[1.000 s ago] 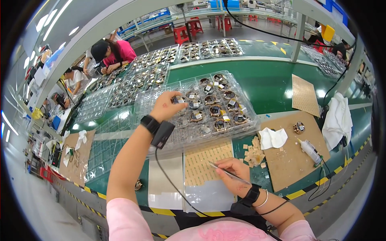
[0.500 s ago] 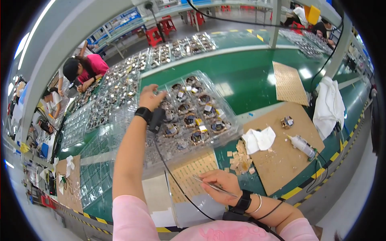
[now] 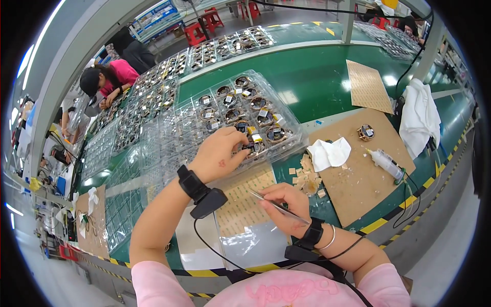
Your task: Assembling electronic components into smartwatch casings using tweezers and manual placement.
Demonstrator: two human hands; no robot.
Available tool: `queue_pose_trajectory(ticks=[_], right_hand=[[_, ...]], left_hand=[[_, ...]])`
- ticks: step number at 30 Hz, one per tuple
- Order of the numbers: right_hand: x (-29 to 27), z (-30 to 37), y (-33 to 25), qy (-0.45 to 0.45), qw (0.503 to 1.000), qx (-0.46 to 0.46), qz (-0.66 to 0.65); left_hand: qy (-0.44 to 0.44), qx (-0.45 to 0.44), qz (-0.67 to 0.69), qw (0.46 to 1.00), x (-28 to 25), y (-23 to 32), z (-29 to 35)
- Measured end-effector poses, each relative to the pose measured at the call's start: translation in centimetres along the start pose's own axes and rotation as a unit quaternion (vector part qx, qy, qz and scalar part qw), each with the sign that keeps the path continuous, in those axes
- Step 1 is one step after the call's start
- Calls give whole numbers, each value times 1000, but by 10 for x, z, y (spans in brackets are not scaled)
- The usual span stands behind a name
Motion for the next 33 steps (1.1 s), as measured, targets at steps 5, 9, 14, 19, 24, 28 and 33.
queue_pose_trajectory(ticks=[5,9,14,19,24,28,33], right_hand=[[-1,4,3,23,1000,-16,-11],[-3,4,-1,24,999,-14,-20],[-3,5,-5,11,1000,-19,-19],[-2,3,-5,18,999,-34,-28],[-3,2,-5,16,999,-39,-25],[-5,2,-5,3,999,-35,-22],[-3,6,-3,-27,998,1,-50]], left_hand=[[2,-56,-116,992,4,18,-2],[-10,-99,-167,981,3,25,-5],[-53,-140,-170,974,6,25,-7],[3,-135,-53,989,17,6,-5],[106,-210,180,955,16,-3,8],[222,-210,421,854,1,15,21],[291,-251,573,724,-15,51,58]])
Point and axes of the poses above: each hand's wrist, its own z-axis away from the middle knuckle, its own x-axis out of the palm, y = z × x, the point moved 1 cm from there along -z, towards the middle knuckle, and after that the axes turned 5 degrees about x, right-handed, at the moved point
